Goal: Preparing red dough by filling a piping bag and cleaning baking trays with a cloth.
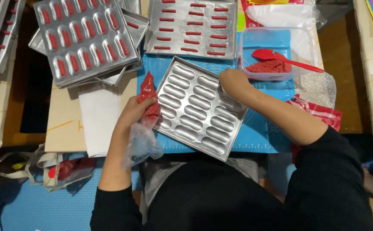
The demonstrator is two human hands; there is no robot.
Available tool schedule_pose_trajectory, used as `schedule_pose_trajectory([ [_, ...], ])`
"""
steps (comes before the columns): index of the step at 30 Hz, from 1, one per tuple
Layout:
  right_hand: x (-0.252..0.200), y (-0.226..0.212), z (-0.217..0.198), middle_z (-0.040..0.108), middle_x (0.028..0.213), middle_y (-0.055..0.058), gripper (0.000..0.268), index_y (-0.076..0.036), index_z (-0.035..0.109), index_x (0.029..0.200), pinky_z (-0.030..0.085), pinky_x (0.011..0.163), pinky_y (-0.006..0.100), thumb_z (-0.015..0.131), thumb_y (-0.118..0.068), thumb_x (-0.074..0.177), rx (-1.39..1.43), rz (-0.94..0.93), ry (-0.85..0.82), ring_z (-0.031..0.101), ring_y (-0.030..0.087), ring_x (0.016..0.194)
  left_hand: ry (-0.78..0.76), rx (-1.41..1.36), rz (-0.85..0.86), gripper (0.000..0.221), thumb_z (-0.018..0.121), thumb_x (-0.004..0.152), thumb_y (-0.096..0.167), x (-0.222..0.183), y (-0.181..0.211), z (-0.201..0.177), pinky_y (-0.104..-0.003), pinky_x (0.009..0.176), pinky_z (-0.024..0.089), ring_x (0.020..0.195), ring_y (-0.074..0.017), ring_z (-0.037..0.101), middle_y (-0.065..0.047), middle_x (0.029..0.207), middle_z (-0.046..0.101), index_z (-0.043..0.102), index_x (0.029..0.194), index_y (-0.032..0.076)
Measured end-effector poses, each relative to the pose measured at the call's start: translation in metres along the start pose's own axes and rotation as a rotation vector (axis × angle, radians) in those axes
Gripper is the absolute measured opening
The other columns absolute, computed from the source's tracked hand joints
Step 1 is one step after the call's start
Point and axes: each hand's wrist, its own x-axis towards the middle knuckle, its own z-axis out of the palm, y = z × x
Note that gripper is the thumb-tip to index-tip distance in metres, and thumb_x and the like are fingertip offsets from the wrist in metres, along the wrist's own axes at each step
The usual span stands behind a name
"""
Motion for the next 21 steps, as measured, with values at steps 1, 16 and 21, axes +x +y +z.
schedule_pose_trajectory([
  [1,-0.002,0.002,0.004,0.068,0.069,0.014,0.007,0.0,0.074,0.079,0.057,0.048,0.044,0.068,-0.001,0.081,-0.027,0.016,0.045,0.072,0.036,0.059,0.046,-0.015,0.043,0.033,0.079,0.083,0.034,0.0,0.004,0.005,-0.037,0.079,0.05,0.086,-0.0292,0.069,-0.019,0.09,0.071,0.075,0.098,0.004],
  [16,-0.073,-0.076,-0.049,0.068,0.115,0.018,0.062,-0.003,0.058,0.14,0.062,0.079,0.042,0.079,-0.029,0.087,1.511,0.052,-0.065,0.07,0.025,0.098,0.108,-1.015,0.54,0.056,0.072,0.097,0.009,-0.048,0.025,0.15,-0.037,0.103,0.048,0.119,-0.0203,0.062,-0.011,0.124,0.064,0.037,0.14,0.012],
  [21,-0.09,-0.093,-0.075,0.07,0.119,0.022,0.07,-0.012,0.063,0.134,0.053,0.096,0.054,0.091,-0.04,0.076,1.197,0.18,-0.034,0.068,0.042,0.113,0.225,-1.036,0.356,0.044,0.068,0.101,0.021,-0.041,0.021,0.162,-0.037,0.093,0.054,0.1,-0.0183,0.065,-0.004,0.096,0.058,0.043,0.133,0.003],
])
